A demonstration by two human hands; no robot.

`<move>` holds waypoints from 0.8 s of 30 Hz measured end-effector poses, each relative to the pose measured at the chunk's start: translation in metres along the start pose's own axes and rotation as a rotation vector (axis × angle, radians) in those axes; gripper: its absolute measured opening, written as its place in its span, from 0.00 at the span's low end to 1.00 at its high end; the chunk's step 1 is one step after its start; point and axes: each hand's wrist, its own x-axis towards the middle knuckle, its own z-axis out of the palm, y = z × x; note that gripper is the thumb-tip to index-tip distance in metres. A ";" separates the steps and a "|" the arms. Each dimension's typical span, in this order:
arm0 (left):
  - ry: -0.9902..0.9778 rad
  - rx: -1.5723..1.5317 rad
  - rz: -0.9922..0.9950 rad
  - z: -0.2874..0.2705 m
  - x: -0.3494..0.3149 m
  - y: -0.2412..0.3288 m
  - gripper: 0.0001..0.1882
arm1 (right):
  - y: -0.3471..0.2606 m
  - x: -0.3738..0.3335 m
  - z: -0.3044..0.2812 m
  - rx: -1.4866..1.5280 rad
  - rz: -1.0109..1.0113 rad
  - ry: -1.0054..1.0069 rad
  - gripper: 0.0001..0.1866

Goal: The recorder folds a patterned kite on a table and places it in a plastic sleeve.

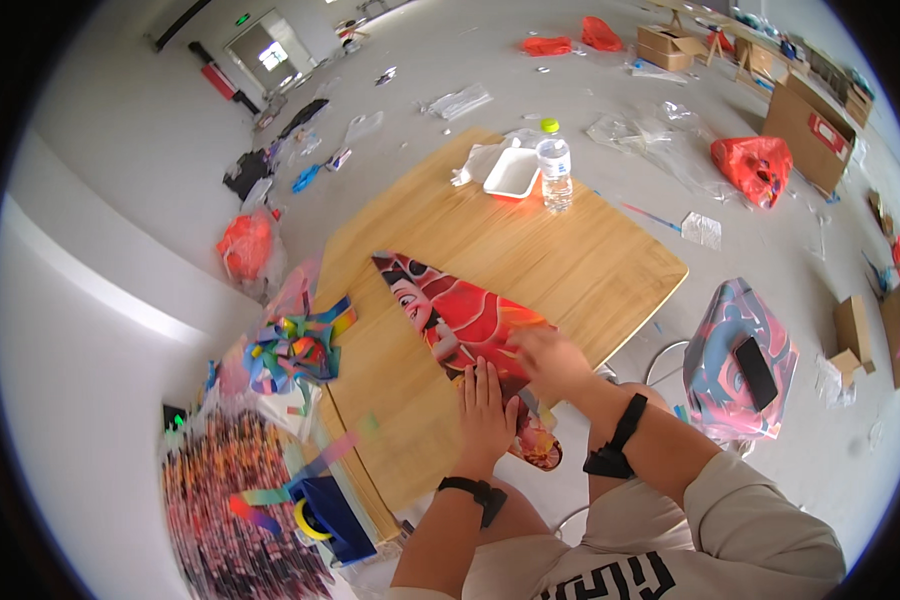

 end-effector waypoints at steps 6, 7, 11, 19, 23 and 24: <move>-0.011 -0.048 -0.042 -0.004 0.000 -0.005 0.39 | 0.019 0.057 -0.028 -0.039 0.342 0.052 0.18; -0.010 -0.043 -0.047 -0.004 0.003 -0.007 0.40 | 0.024 0.064 -0.028 -0.005 0.387 0.029 0.18; -0.020 -0.049 -0.057 0.003 0.019 -0.018 0.40 | 0.053 0.080 -0.024 0.098 0.419 0.005 0.19; -0.011 -0.030 -0.097 0.005 0.036 -0.026 0.40 | 0.070 0.115 0.000 0.185 0.554 -0.207 0.25; -0.018 -0.025 -0.083 -0.001 0.045 -0.018 0.40 | 0.088 0.121 0.009 0.119 0.459 -0.215 0.26; -0.017 -0.013 -0.092 0.000 0.042 -0.021 0.40 | 0.078 0.123 0.012 0.139 0.476 -0.211 0.24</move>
